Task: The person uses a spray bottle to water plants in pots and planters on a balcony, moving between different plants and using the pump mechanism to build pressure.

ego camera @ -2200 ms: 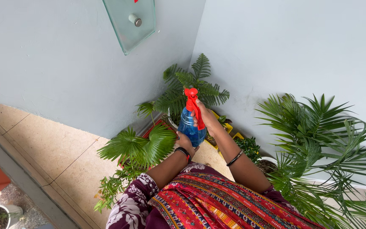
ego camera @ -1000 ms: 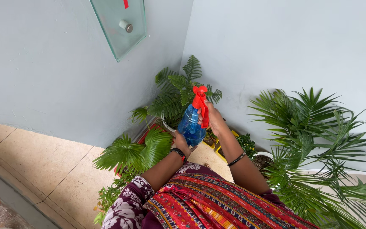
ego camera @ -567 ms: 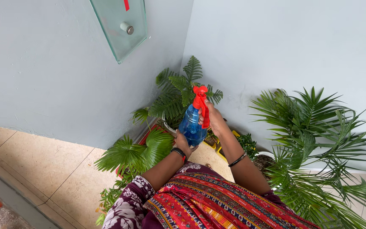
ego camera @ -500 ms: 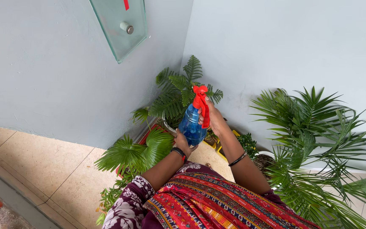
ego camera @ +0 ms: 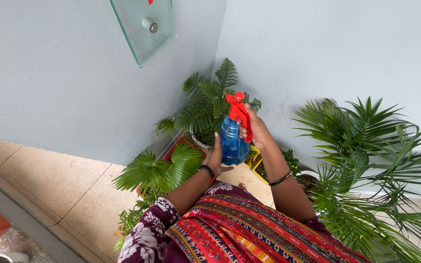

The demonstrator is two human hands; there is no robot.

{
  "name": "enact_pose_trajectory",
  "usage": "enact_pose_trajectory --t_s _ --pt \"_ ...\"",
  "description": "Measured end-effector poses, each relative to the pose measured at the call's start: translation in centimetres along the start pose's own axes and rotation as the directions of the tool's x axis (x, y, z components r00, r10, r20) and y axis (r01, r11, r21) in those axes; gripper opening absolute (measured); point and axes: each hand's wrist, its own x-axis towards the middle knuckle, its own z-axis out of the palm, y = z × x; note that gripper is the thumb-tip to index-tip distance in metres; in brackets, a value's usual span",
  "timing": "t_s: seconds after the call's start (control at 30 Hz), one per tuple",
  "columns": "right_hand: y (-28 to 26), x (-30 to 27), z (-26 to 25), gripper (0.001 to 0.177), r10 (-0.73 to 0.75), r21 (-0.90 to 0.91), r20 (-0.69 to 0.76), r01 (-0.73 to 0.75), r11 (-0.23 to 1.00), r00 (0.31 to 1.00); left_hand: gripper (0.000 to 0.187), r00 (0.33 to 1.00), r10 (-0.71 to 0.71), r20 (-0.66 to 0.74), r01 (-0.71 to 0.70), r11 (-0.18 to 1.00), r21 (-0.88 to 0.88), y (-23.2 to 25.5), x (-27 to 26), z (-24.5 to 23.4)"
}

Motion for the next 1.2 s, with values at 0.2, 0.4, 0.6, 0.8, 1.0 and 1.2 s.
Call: enact_pose_trajectory --t_s 0.2,0.4,0.6,0.8,1.0,1.2 --pt "2.1 0.4 -0.1 0.056 -0.017 -0.059 0.035 0.019 0.998 0.999 0.089 0.981 -0.182 0.071 0.189 0.975 -0.113 -1.5 3.9 -1.7" --pt "2.0 -0.1 0.6 0.068 0.098 -0.074 -0.013 -0.098 0.992 0.995 0.087 0.969 -0.248 0.005 0.247 0.961 -0.126 -2.4 5.9 -2.2" --pt "4.1 1.2 -1.1 0.056 -0.030 -0.063 0.035 0.032 0.998 0.999 0.081 0.961 -0.275 -0.030 0.268 0.953 -0.141 -1.9 5.3 -1.9" --pt "3.2 0.9 -0.7 0.064 0.082 -0.055 -0.043 -0.085 0.995 0.996 0.080 0.971 -0.240 0.007 0.240 0.966 -0.093 -2.0 5.2 -2.1" --pt "4.0 1.7 -1.6 0.060 0.037 0.013 -0.029 -0.036 0.999 0.999 0.066 0.970 -0.210 -0.123 0.188 0.967 -0.170 -1.1 4.1 -1.8" --pt "3.8 1.6 -1.9 0.064 0.018 0.048 -0.057 -0.016 0.999 0.998 0.057 0.968 -0.184 -0.172 0.149 0.969 -0.196 -0.1 2.6 -0.9"
